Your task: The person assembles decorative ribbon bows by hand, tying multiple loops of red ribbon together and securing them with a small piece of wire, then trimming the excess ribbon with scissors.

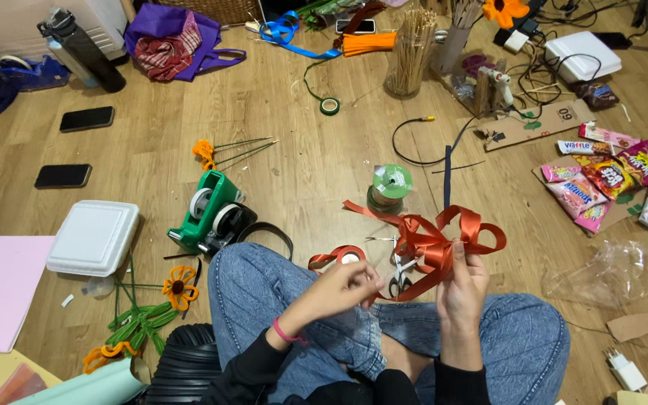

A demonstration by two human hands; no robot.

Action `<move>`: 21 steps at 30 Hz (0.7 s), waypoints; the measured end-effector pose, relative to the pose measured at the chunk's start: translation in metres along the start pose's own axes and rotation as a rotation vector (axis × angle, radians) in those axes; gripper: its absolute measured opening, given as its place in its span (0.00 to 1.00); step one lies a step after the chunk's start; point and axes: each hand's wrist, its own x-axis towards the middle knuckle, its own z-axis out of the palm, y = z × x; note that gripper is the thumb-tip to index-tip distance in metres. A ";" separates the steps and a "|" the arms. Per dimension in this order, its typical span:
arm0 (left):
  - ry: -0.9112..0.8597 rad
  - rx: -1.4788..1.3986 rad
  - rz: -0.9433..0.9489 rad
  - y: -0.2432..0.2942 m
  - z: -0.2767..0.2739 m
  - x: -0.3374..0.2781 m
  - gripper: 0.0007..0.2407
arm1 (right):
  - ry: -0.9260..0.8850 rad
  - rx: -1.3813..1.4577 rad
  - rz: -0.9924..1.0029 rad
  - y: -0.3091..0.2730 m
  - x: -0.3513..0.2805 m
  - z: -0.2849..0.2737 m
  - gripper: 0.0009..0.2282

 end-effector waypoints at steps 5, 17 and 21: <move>0.336 0.366 0.110 -0.005 -0.011 0.012 0.06 | 0.024 -0.091 -0.086 -0.001 -0.003 -0.007 0.08; 0.427 0.370 0.620 -0.007 0.034 0.049 0.07 | -0.027 -0.004 0.227 -0.003 -0.020 0.004 0.11; 0.555 0.415 0.773 0.001 0.043 0.054 0.03 | -0.071 0.028 0.345 -0.006 -0.022 0.003 0.11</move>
